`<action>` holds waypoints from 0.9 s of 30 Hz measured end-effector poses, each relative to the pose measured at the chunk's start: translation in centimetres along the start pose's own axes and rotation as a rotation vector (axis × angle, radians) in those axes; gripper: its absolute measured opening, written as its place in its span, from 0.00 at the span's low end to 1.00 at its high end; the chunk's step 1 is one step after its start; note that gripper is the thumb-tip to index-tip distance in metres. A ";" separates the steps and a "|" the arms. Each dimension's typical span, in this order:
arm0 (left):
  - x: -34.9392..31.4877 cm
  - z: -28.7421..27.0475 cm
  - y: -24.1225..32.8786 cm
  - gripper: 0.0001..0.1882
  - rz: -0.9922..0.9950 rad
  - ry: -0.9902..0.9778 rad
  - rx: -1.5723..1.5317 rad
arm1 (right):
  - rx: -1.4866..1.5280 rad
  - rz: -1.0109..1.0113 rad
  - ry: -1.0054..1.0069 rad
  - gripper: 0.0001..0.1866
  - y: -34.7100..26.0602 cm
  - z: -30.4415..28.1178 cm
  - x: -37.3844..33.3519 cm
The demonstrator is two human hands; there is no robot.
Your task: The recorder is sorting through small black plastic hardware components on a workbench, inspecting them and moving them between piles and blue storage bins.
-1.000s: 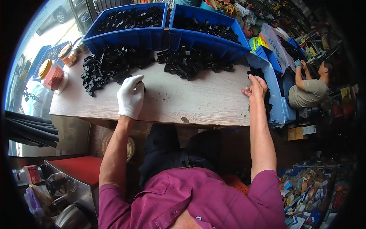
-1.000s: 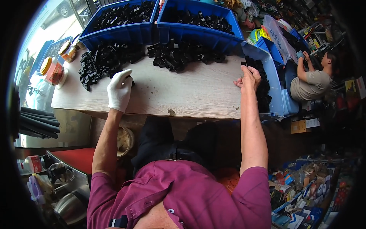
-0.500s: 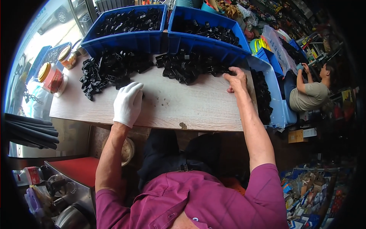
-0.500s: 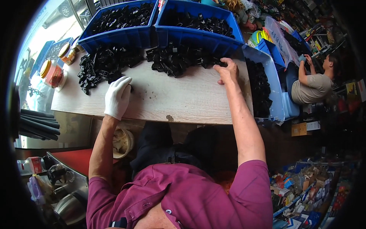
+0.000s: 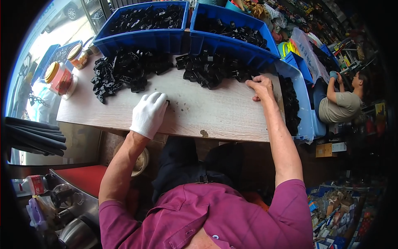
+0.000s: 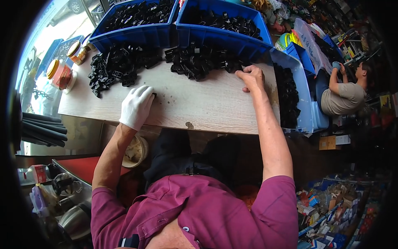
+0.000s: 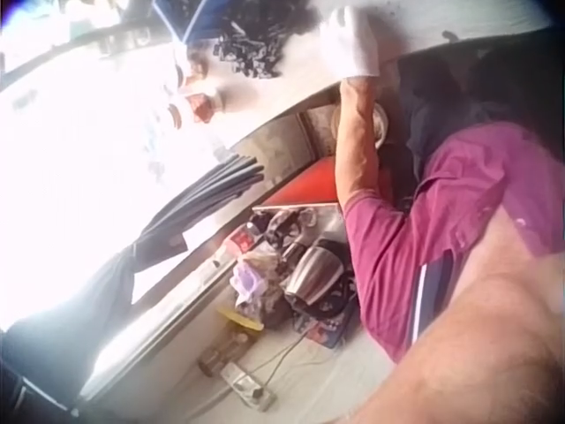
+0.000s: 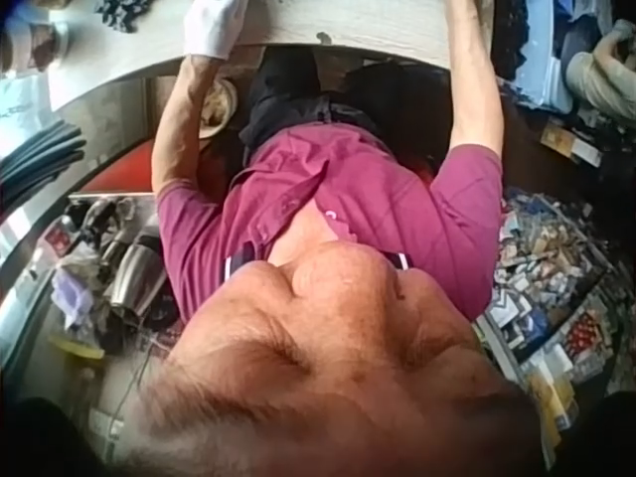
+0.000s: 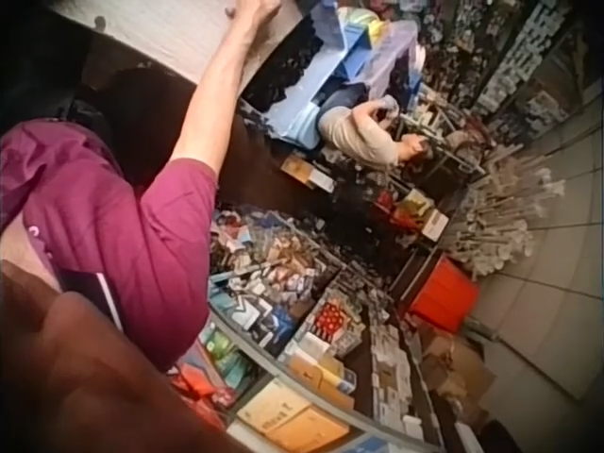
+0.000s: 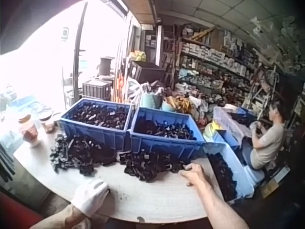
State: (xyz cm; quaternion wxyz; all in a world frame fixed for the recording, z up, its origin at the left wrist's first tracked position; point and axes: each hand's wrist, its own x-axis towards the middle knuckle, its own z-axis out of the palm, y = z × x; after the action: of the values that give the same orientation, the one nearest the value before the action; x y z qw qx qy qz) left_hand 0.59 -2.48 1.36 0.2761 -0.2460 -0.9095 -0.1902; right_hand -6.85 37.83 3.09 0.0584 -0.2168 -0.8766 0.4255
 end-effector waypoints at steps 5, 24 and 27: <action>-0.9 -1.5 0.3 0.16 0.140 -0.140 -0.012 | 0.068 0.076 -0.077 0.19 -0.6 -0.5 -2.4; 0.3 0.8 -2.3 0.07 -0.252 0.049 -0.227 | 0.187 0.062 -0.315 0.17 -2.5 1.3 -11.0; -0.2 -0.2 -1.0 0.09 -0.157 0.070 -0.119 | 0.193 0.053 -0.346 0.17 -2.7 1.7 -11.6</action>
State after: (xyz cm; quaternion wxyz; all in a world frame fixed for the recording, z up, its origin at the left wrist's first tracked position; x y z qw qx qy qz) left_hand 0.28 -3.43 1.20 0.2768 -0.1830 -0.9028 -0.2734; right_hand 2.16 30.17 5.02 -0.0837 -0.1569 -0.8229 0.5397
